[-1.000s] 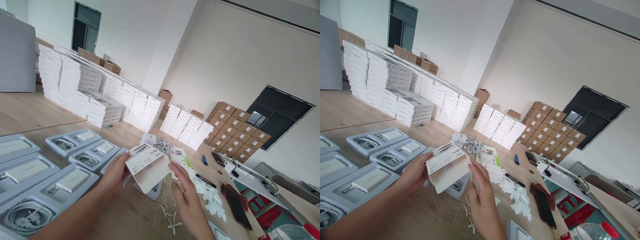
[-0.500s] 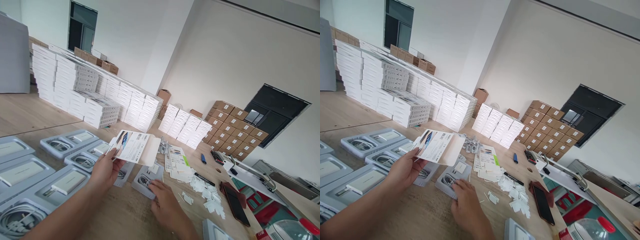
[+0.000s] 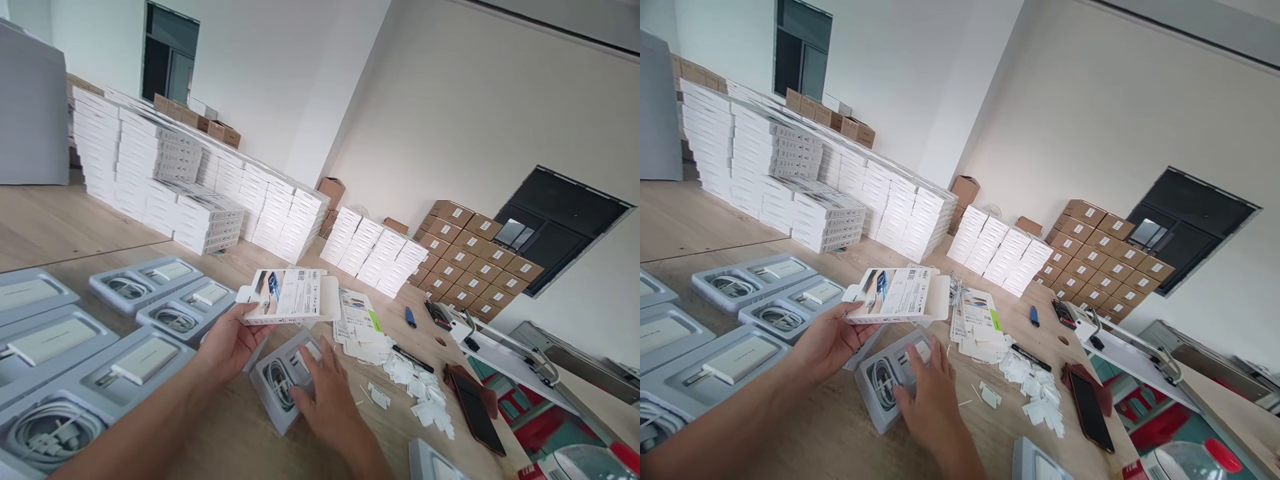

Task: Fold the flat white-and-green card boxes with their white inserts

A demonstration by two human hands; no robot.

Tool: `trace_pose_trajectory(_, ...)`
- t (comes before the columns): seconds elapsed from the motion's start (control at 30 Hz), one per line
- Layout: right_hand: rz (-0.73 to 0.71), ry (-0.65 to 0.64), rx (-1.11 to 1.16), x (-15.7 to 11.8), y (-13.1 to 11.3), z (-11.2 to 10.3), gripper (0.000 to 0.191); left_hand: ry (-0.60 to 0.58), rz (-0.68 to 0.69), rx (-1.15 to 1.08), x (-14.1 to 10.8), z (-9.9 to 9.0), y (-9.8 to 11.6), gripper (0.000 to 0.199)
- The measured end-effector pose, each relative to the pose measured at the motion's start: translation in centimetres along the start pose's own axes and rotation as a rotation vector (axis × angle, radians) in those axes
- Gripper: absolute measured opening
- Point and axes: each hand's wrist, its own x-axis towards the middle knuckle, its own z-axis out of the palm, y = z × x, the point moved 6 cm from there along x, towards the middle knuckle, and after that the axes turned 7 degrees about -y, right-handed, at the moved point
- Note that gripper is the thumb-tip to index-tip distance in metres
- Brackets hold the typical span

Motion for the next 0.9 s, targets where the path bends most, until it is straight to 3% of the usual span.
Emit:
trace_pose_trajectory(0.2,-0.212,-0.003,-0.130,0.0,-2.1,1.2,0.061,-0.033,-0.031,0.021,-0.1,0.2,-0.6,0.016)
trace_pose_trajectory(0.43,-0.237,0.110,-0.250,-0.2,-2.9,1.2,0.058,-0.027,-0.042,0.030,-0.1,0.4,-0.5,0.011)
trace_pose_trajectory(0.7,-0.322,0.086,-0.270,-0.1,-3.8,1.9,0.035,-0.023,-0.026,0.023,-0.3,0.5,-0.6,0.014)
trace_pose_trajectory(0.8,-0.325,0.084,-0.207,-0.4,-3.9,1.3,0.038,-0.009,-0.029,0.030,-0.3,0.4,-0.6,0.013)
trace_pose_trajectory(0.9,-0.209,0.072,-0.081,-0.4,-2.9,-0.2,0.053,-0.019,-0.008,0.036,-0.3,0.4,-0.4,0.017)
